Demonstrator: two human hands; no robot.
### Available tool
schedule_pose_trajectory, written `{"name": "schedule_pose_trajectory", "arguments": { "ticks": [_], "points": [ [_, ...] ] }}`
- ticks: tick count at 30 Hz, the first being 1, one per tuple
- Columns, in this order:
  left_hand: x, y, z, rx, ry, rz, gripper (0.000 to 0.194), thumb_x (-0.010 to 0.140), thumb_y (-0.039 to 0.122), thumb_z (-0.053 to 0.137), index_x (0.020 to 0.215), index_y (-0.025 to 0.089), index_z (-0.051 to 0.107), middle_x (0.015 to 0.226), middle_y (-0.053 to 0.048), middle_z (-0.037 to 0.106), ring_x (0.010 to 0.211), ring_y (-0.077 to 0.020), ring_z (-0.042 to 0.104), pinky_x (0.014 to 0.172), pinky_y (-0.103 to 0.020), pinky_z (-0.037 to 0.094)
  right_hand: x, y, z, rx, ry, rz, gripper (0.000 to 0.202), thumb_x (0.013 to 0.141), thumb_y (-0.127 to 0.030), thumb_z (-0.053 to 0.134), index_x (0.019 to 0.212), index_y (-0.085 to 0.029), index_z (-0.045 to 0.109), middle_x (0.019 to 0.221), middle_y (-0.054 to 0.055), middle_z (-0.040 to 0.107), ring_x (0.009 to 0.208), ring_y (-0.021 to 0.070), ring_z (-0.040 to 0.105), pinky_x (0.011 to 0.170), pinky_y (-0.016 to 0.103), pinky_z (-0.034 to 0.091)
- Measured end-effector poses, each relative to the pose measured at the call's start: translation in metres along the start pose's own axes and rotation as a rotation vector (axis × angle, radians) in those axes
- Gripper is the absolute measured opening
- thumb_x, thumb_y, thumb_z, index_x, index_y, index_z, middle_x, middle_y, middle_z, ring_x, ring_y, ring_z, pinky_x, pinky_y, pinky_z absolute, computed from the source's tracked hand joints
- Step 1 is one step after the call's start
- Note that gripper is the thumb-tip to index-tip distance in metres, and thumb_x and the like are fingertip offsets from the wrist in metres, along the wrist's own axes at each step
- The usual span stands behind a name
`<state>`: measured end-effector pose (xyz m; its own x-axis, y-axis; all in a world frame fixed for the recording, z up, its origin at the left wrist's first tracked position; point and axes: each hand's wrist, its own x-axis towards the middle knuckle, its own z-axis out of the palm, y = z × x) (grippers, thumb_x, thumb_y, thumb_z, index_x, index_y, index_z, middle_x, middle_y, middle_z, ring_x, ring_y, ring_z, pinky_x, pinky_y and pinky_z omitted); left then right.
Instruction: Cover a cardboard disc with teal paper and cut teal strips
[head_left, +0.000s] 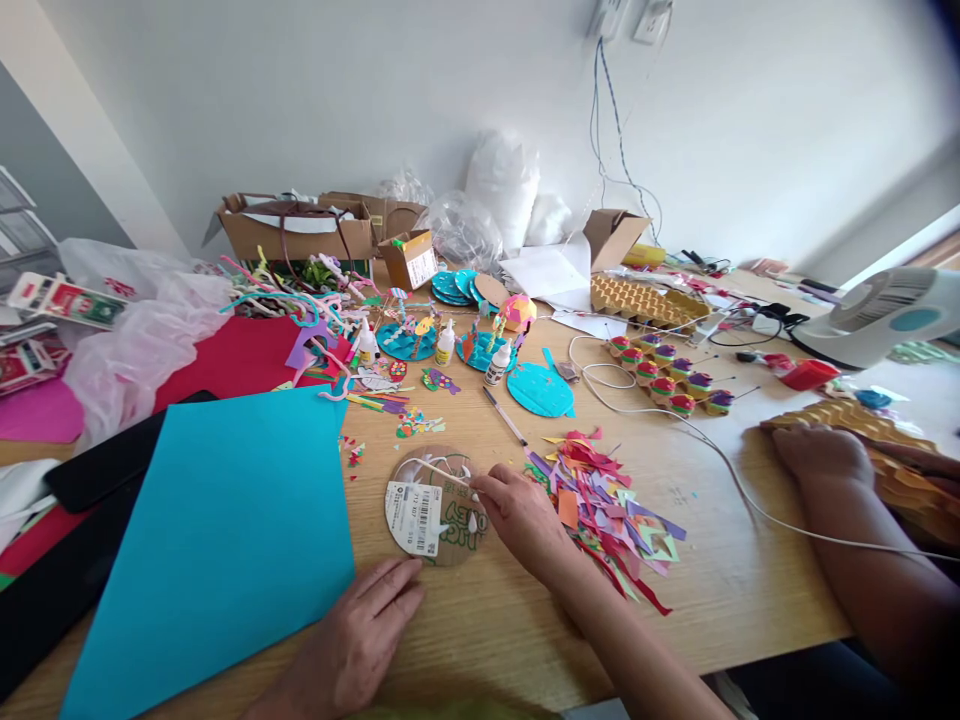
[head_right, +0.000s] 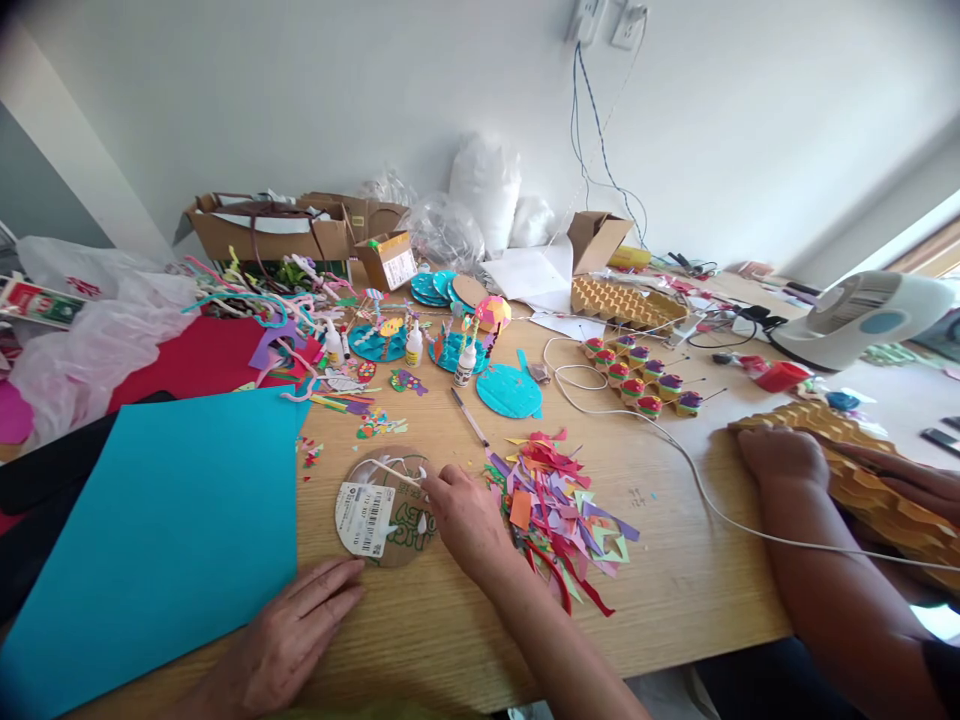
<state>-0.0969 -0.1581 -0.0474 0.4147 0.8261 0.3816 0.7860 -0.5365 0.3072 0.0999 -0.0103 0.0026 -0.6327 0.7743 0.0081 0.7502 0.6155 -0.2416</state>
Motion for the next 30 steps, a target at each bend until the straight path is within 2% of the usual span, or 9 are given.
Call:
{"name": "schedule_pose_trajectory", "arguments": {
  "ticks": [3,5,8,11,15,19,24,26,30],
  "points": [
    [0.011,-0.005,-0.022,-0.234,0.058,-0.221,0.03,0.084,0.016,0.044,0.108,0.025,0.06,0.114,-0.003,0.064,0.099,-0.0157,0.061,0.085,-0.023,0.049,-0.004,-0.003,-0.003,0.057,-0.004,0.023,0.023,0.087,-0.019,0.042,0.096,-0.025,0.062,0.084,0.003,0.059,0.074,0.014,0.056,0.06,0.022,0.033],
    [0.022,-0.012,-0.039,-0.427,0.093,-0.446,0.027,0.084,0.021,0.045,0.102,0.027,0.063,0.109,-0.001,0.066,0.099,-0.0178,0.061,0.086,-0.029,0.048,-0.007,-0.003,-0.004,0.1,0.009,0.046,0.022,0.086,-0.018,0.042,0.094,-0.024,0.063,0.084,0.004,0.059,0.074,0.0146,0.056,0.061,0.023,0.034],
    [0.037,-0.026,-0.058,-0.788,0.148,-0.758,0.028,0.083,0.028,0.045,0.106,0.02,0.06,0.109,-0.006,0.066,0.101,-0.0209,0.06,0.087,-0.033,0.048,-0.015,-0.001,-0.004,0.284,0.103,0.103,0.018,0.083,-0.017,0.045,0.089,-0.021,0.062,0.084,0.004,0.06,0.078,0.0162,0.055,0.067,0.025,0.037],
    [0.047,-0.039,-0.064,-0.997,0.133,-0.928,0.037,0.082,0.031,0.046,0.115,0.015,0.053,0.122,-0.011,0.057,0.112,-0.0219,0.052,0.092,-0.035,0.044,-0.029,0.0,0.0,0.638,0.15,0.233,0.013,0.08,-0.021,0.047,0.08,-0.018,0.059,0.074,0.003,0.058,0.069,0.0153,0.053,0.062,0.026,0.04],
    [0.063,-0.054,-0.065,-0.929,0.017,-0.886,0.044,0.082,0.033,0.043,0.121,0.013,0.047,0.128,-0.013,0.051,0.117,-0.0207,0.047,0.092,-0.033,0.042,-0.053,-0.007,0.008,1.269,0.08,0.459,0.016,0.074,-0.034,0.057,0.073,-0.018,0.054,0.061,-0.002,0.051,0.055,0.0114,0.048,0.047,0.021,0.036],
    [0.091,-0.072,-0.059,-0.787,-0.07,-0.828,0.045,0.078,0.026,0.042,0.121,0.014,0.049,0.125,-0.011,0.054,0.113,-0.0221,0.05,0.089,-0.035,0.043,-0.073,-0.019,0.014,1.729,0.114,0.646,0.027,0.063,-0.036,0.071,0.072,-0.018,0.053,0.083,0.003,0.063,0.064,0.0113,0.055,0.044,0.017,0.031],
    [0.126,-0.094,-0.033,-0.594,-0.168,-0.729,0.032,0.078,0.015,0.047,0.108,0.016,0.059,0.114,-0.008,0.061,0.105,-0.0218,0.054,0.089,-0.037,0.041,-0.084,-0.032,0.019,1.976,0.126,0.767,0.029,0.057,-0.031,0.077,0.067,-0.015,0.055,0.091,0.006,0.065,0.07,0.0131,0.061,0.043,0.014,0.028],
    [0.133,-0.098,-0.024,-0.53,-0.215,-0.69,0.024,0.082,0.021,0.051,0.104,0.016,0.059,0.108,-0.007,0.062,0.099,-0.0213,0.057,0.087,-0.042,0.041,-0.084,-0.036,0.022,2.041,0.143,0.775,0.029,0.058,-0.03,0.078,0.067,-0.015,0.055,0.095,0.007,0.065,0.073,0.0141,0.063,0.044,0.014,0.03],
    [0.139,-0.098,-0.019,-0.428,-0.277,-0.645,0.025,0.085,0.032,0.05,0.103,0.017,0.057,0.105,-0.006,0.061,0.093,-0.0204,0.058,0.082,-0.044,0.044,-0.078,-0.04,0.026,2.114,0.194,0.787,0.03,0.059,-0.029,0.077,0.07,-0.015,0.053,0.095,0.008,0.066,0.077,0.0162,0.064,0.047,0.015,0.034]
  ]
}}
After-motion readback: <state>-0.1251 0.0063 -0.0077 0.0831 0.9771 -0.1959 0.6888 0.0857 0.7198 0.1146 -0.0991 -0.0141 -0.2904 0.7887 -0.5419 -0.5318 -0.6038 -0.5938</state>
